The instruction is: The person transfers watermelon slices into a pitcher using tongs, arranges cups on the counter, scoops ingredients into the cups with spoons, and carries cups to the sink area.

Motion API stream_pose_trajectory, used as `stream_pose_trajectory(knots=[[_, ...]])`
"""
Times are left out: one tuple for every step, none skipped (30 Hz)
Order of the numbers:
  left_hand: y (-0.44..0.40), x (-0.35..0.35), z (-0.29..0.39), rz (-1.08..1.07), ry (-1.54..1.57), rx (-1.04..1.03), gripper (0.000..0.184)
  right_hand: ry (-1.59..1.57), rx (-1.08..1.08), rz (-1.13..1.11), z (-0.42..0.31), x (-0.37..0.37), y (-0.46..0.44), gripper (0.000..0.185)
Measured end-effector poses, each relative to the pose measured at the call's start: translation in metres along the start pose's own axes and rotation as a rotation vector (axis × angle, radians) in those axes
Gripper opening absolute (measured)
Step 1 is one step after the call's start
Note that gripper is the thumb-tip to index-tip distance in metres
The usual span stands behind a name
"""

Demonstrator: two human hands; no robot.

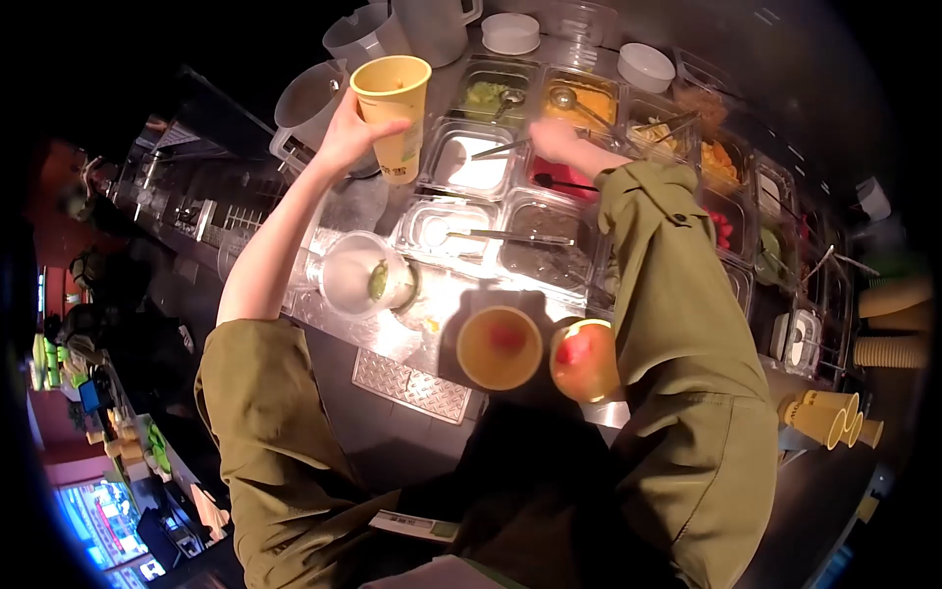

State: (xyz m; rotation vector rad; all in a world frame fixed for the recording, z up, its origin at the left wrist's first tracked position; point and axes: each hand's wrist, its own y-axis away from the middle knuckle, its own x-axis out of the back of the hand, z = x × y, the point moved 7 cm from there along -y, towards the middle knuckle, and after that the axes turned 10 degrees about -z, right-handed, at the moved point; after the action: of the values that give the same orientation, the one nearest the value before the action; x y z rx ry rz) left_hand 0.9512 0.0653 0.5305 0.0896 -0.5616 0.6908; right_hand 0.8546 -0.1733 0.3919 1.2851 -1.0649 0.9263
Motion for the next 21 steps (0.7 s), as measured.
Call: stream_pose_trajectory(knots=[[0.004, 0.000, 0.002, -0.010, -0.030, 0.028, 0.073, -0.021, 0.059, 0.109, -0.003, 0.005, 0.002, 0.018], [0.008, 0.000, 0.005, -0.020, -0.060, 0.051, 0.073, 0.048, 0.042, 0.062, -0.012, 0.014, 0.006, 0.017], [0.011, 0.001, 0.007, -0.017, -0.121, 0.085, 0.071, 0.116, 0.024, 0.014, -0.026, 0.033, 0.019, 0.017], [0.013, 0.001, 0.006, -0.026, -0.186, 0.105, 0.070, 0.184, 0.007, -0.034, -0.035, 0.047, 0.028, 0.017], [0.015, -0.001, 0.005, -0.038, -0.251, 0.126, 0.068, 0.181, -0.006, -0.034, -0.035, 0.054, 0.032, 0.017], [0.015, -0.002, 0.003, -0.051, -0.321, 0.144, 0.066, 0.175, -0.020, -0.030, -0.034, 0.061, 0.035, 0.018], [0.012, -0.004, -0.007, -0.041, -0.386, 0.115, 0.067, 0.172, -0.032, -0.023, -0.033, 0.066, 0.037, 0.018], [0.011, -0.008, -0.011, -0.046, -0.440, 0.101, 0.068, 0.069, -0.071, -0.022, -0.026, 0.069, 0.041, 0.018], [0.011, -0.009, -0.014, -0.048, -0.496, 0.087, 0.068, -0.034, -0.108, -0.020, -0.017, 0.070, 0.044, 0.018], [0.010, -0.010, -0.017, -0.047, -0.551, 0.073, 0.069, -0.135, -0.142, -0.015, -0.010, 0.073, 0.047, 0.018], [0.012, -0.014, -0.021, -0.077, -0.602, 0.098, 0.068, -0.216, -0.136, -0.040, -0.011, 0.080, 0.056, 0.020], [0.013, -0.018, -0.027, -0.121, -0.647, 0.141, 0.067, -0.253, -0.159, -0.049, -0.007, 0.079, 0.061, 0.021], [0.014, -0.021, -0.033, -0.163, -0.693, 0.184, 0.067, -0.289, -0.182, -0.056, -0.002, 0.076, 0.065, 0.022], [0.014, -0.023, -0.039, -0.203, -0.739, 0.227, 0.066, -0.325, -0.203, -0.062, 0.004, 0.074, 0.067, 0.023], [0.015, -0.025, -0.044, -0.230, -0.748, 0.257, 0.065, -0.349, -0.203, -0.058, 0.007, 0.073, 0.070, 0.025], [0.017, -0.028, -0.049, -0.259, -0.746, 0.288, 0.065, -0.366, -0.215, -0.054, 0.011, 0.072, 0.072, 0.025], [0.018, -0.030, -0.053, -0.286, -0.745, 0.320, 0.065, -0.383, -0.227, -0.047, 0.009, 0.080, 0.080, 0.024], [0.018, -0.032, -0.058, -0.315, -0.744, 0.352, 0.066, -0.401, -0.237, -0.042, 0.007, 0.087, 0.087, 0.024], [0.017, -0.033, -0.061, -0.345, -0.726, 0.348, 0.066, -0.412, -0.207, 0.014, 0.004, 0.097, 0.094, 0.022], [0.016, -0.034, -0.064, -0.340, -0.705, 0.327, 0.067, -0.401, -0.176, 0.043, -0.003, 0.109, 0.101, 0.022], [0.013, -0.036, -0.067, -0.337, -0.685, 0.304, 0.067, -0.390, -0.148, 0.073, -0.011, 0.121, 0.107, 0.022]])
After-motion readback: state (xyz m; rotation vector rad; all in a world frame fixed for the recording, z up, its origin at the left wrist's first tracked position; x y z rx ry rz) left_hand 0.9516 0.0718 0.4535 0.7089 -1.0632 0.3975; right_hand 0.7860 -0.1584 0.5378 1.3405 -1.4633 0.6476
